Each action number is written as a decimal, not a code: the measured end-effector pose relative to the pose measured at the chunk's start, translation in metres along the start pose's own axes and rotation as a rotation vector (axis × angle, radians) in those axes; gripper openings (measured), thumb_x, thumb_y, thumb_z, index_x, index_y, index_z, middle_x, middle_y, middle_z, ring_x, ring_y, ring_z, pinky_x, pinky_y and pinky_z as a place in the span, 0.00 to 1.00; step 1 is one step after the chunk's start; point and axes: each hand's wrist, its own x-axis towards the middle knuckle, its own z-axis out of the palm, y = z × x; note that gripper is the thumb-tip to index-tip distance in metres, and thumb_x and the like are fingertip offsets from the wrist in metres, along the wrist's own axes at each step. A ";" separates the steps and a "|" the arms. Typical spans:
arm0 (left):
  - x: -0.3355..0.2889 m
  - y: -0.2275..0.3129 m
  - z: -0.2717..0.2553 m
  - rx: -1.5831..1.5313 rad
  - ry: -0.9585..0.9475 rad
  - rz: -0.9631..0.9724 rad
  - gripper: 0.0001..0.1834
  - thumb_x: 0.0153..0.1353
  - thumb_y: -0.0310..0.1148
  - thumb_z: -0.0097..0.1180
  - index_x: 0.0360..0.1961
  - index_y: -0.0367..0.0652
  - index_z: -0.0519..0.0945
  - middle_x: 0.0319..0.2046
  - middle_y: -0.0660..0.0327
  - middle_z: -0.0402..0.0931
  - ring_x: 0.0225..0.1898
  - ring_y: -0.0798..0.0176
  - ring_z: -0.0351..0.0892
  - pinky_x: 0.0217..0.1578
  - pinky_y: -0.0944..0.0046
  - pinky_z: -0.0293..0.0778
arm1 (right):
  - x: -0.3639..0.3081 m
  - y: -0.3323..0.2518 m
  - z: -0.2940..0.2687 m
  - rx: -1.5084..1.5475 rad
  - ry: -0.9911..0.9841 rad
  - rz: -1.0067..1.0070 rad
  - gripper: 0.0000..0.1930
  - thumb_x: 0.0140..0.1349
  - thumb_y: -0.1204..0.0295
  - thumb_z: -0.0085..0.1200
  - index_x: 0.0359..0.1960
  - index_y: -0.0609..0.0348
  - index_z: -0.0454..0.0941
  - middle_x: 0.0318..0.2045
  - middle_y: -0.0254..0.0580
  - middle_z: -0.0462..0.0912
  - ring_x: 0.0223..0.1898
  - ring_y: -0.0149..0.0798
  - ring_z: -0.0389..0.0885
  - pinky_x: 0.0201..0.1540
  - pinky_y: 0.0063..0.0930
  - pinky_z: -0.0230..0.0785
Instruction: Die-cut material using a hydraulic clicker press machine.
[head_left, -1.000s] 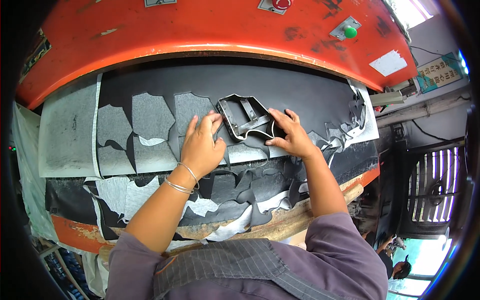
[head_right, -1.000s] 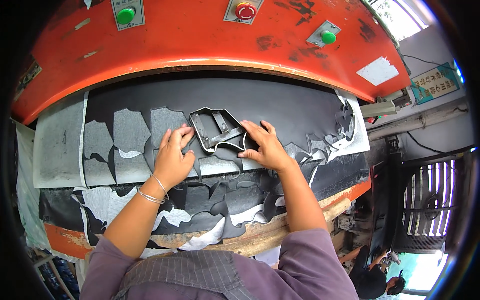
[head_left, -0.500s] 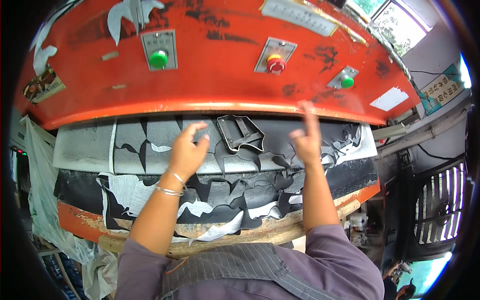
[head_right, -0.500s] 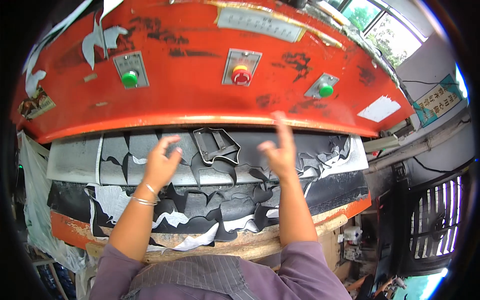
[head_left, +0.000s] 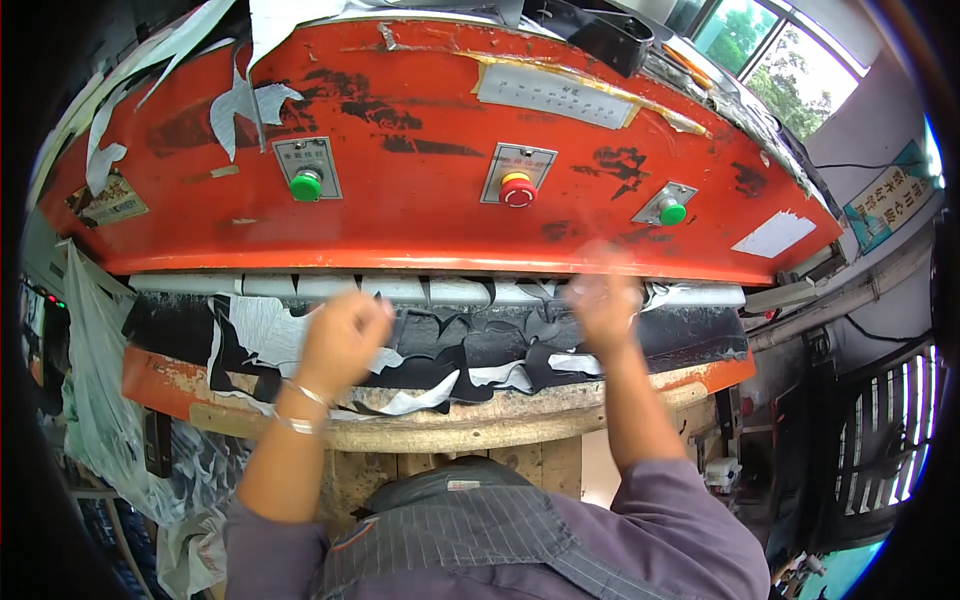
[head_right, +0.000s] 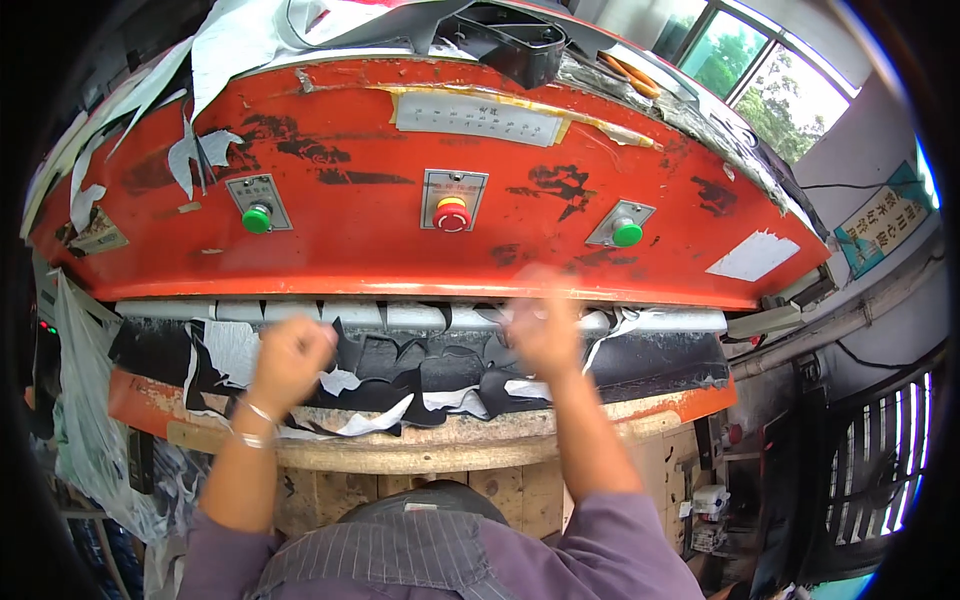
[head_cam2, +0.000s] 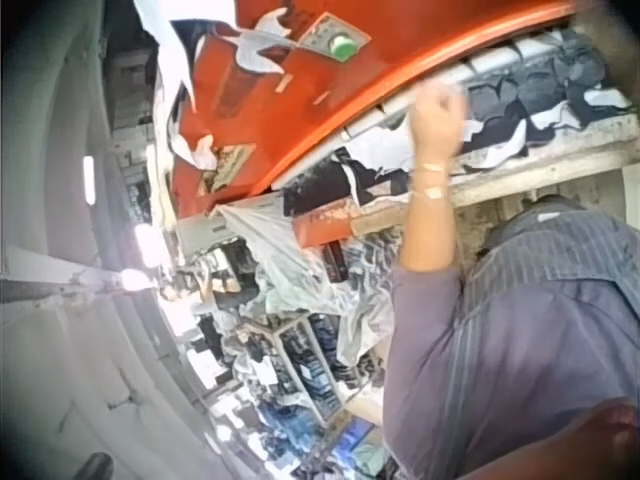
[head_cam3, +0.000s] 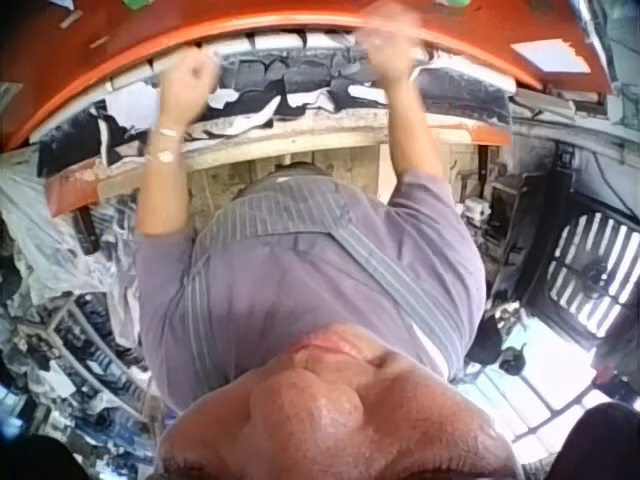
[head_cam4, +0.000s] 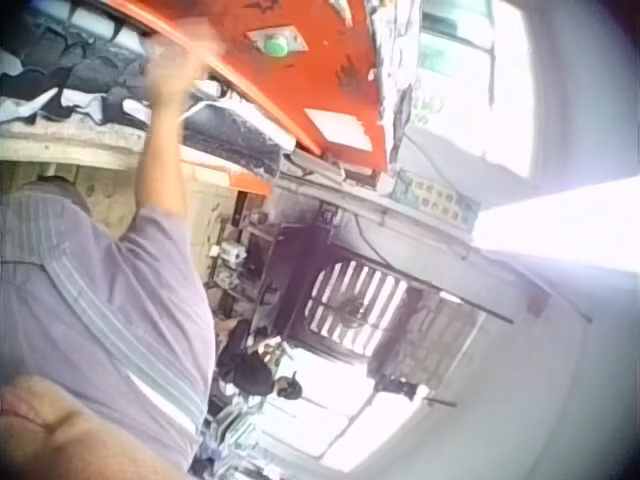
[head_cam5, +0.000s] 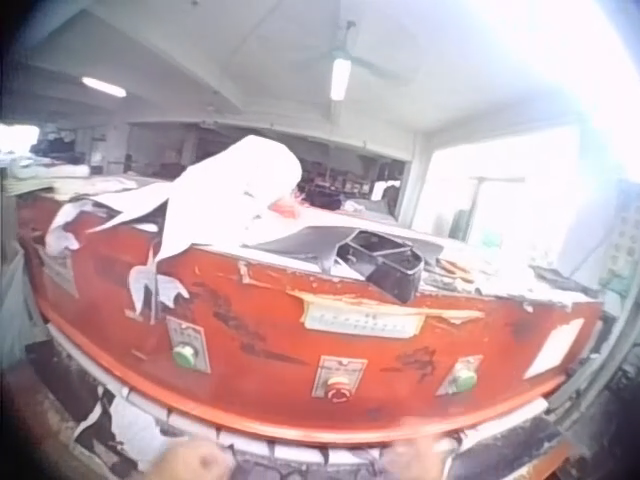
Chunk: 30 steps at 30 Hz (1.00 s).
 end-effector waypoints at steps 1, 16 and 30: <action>-0.024 0.000 0.012 0.011 -0.132 0.054 0.13 0.59 0.34 0.57 0.20 0.41 0.75 0.21 0.54 0.73 0.23 0.51 0.72 0.26 0.57 0.69 | -0.033 -0.024 0.010 -0.285 -0.542 -0.035 0.27 0.50 0.54 0.64 0.46 0.60 0.77 0.44 0.50 0.77 0.47 0.52 0.74 0.52 0.42 0.65; -0.129 0.001 0.081 0.320 -0.213 -0.020 0.08 0.50 0.36 0.57 0.23 0.44 0.84 0.23 0.57 0.77 0.30 0.51 0.76 0.33 0.54 0.73 | -0.139 -0.051 0.043 -0.236 -0.801 -0.227 0.18 0.41 0.67 0.66 0.36 0.58 0.78 0.33 0.42 0.79 0.40 0.44 0.79 0.39 0.35 0.75; 0.020 -0.058 0.108 -0.723 -0.201 -0.557 0.34 0.58 0.20 0.54 0.66 0.35 0.59 0.61 0.52 0.66 0.35 0.71 0.78 0.39 0.73 0.74 | 0.080 0.051 0.122 -0.262 -0.866 -0.104 0.33 0.39 0.53 0.69 0.49 0.53 0.78 0.55 0.60 0.67 0.56 0.58 0.68 0.54 0.43 0.70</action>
